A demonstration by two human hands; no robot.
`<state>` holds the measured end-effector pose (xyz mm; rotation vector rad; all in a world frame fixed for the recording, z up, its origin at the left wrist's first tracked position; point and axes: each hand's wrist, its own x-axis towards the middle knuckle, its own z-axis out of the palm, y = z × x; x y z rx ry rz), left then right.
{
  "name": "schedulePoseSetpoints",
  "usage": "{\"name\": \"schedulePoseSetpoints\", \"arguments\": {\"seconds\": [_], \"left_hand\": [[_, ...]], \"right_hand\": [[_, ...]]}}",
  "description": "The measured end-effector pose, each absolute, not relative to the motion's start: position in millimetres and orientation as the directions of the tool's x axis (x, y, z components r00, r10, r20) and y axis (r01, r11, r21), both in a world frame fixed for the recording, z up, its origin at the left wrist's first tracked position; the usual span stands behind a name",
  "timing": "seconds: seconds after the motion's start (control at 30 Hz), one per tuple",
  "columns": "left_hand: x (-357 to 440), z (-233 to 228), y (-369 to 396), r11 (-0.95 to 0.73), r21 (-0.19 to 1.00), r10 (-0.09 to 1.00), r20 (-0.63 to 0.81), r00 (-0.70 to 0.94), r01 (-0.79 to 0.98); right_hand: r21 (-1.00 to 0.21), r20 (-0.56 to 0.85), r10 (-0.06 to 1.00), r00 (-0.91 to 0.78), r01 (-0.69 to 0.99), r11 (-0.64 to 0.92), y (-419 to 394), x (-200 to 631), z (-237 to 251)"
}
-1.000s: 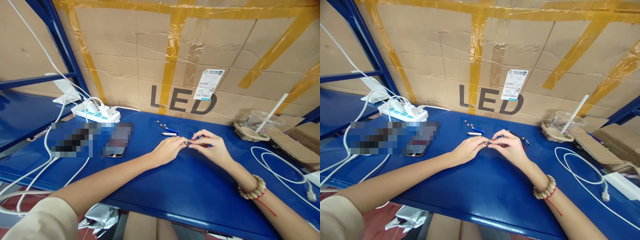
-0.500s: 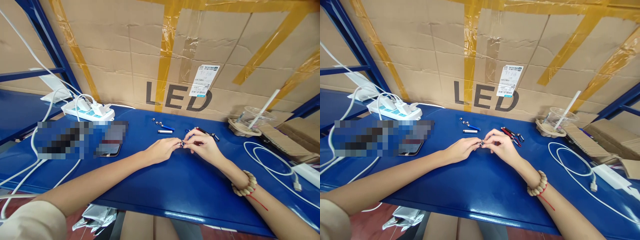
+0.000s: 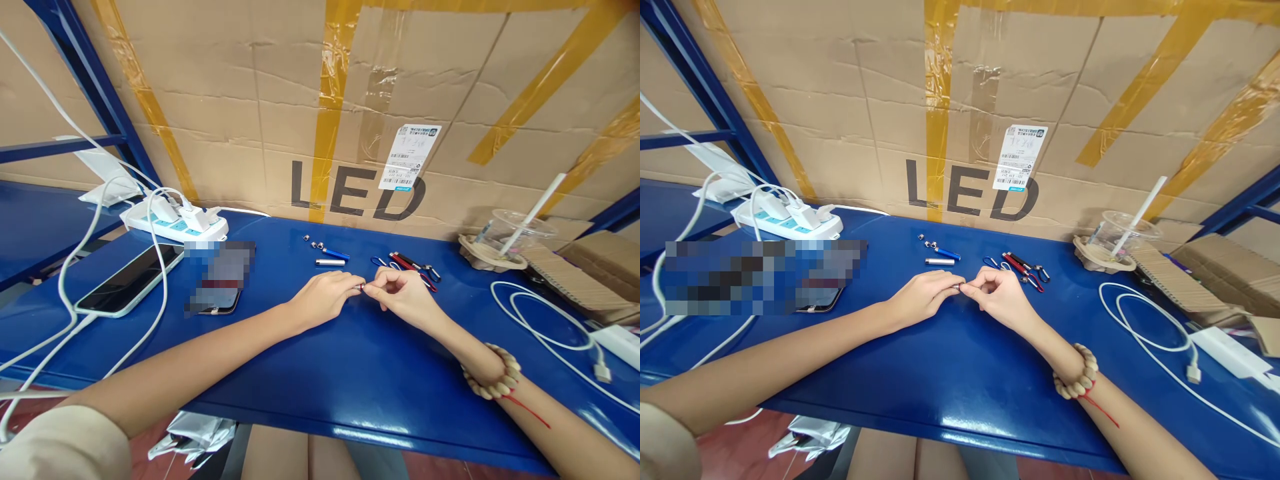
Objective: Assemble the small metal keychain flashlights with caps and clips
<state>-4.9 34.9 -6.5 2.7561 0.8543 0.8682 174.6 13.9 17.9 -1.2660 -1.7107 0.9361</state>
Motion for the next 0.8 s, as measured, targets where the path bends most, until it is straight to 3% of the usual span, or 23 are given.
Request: {"name": "schedulePoseSetpoints", "arguments": {"seconds": [0.13, 0.47, 0.8], "left_hand": [[-4.3, -9.3, 36.2, -0.835, 0.229, 0.541, 0.504, 0.673, 0.500], [-3.0, -9.1, 36.4, -0.835, 0.169, 0.521, 0.549, 0.653, 0.524], [-1.1, -7.1, 35.6, -0.812, 0.367, 0.584, 0.530, 0.615, 0.454]], "right_hand": [[-0.923, 0.029, 0.988, -0.155, 0.375, 0.086, 14.7, 175.3, 17.7], [-0.925, -0.024, 0.994, -0.102, 0.381, 0.017, 16.4, 176.6, 13.7], [-0.944, -0.022, 0.988, -0.150, 0.330, 0.029, 19.7, 182.0, 18.4]]}}
